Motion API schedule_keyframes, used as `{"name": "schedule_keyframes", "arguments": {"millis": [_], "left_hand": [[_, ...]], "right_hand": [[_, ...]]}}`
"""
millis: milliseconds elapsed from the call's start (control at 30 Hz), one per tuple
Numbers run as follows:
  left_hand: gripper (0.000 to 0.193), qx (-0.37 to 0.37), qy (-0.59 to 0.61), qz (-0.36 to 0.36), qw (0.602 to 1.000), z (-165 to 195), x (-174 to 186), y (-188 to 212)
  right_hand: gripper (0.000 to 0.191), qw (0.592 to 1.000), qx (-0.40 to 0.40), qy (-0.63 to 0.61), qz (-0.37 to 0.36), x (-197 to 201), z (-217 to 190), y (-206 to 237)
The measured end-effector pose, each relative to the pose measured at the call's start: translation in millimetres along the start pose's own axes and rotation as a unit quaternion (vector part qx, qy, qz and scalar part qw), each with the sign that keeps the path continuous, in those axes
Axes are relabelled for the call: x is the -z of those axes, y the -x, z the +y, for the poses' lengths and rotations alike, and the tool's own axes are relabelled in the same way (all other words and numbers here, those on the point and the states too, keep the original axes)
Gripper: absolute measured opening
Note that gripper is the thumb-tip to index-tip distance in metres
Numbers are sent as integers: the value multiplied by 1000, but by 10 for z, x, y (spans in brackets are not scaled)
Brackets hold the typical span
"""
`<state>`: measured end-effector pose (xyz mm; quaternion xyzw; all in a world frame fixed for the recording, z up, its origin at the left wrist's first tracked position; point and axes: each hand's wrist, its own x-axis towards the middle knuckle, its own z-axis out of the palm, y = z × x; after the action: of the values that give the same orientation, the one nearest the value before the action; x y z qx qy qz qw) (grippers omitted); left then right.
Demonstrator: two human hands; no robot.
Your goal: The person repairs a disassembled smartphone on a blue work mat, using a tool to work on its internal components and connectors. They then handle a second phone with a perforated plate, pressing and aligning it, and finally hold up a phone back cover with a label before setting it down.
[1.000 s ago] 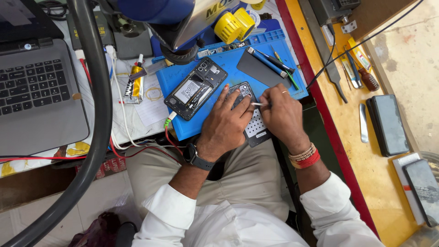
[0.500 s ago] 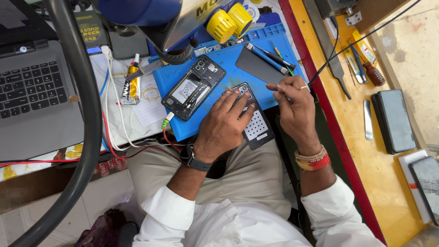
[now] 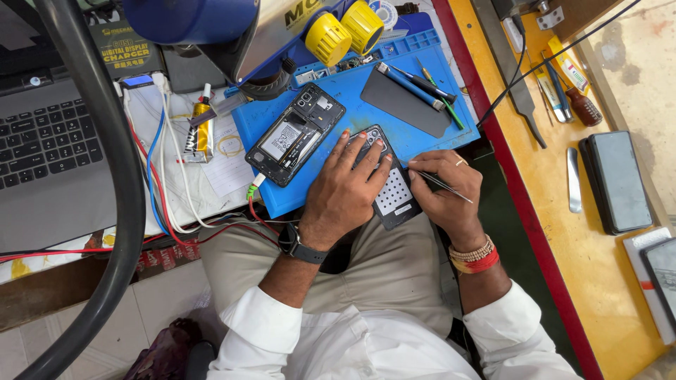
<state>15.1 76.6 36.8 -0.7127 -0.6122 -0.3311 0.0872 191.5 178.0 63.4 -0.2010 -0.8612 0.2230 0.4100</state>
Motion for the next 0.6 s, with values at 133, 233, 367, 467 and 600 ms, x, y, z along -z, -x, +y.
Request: {"name": "schedule_keyframes", "arguments": {"millis": [133, 233, 367, 467, 600], "left_hand": [[31, -2, -2, -2, 1000, 0, -1, 1], [31, -5, -8, -4, 1000, 0, 4, 2], [33, -6, -14, -5, 1000, -4, 6, 0], [33, -1, -8, -8, 1000, 13, 0, -1], [33, -1, -2, -6, 1000, 6, 9, -6]], "right_hand": [[17, 1000, 14, -4, 9, -52, 44, -20], [16, 1000, 7, -10, 8, -82, 92, -21], [16, 1000, -1, -16, 7, -112, 171, -29], [15, 999, -11, -34, 9, -130, 225, -24], [14, 1000, 1, -24, 13, -157, 289, -23]]}}
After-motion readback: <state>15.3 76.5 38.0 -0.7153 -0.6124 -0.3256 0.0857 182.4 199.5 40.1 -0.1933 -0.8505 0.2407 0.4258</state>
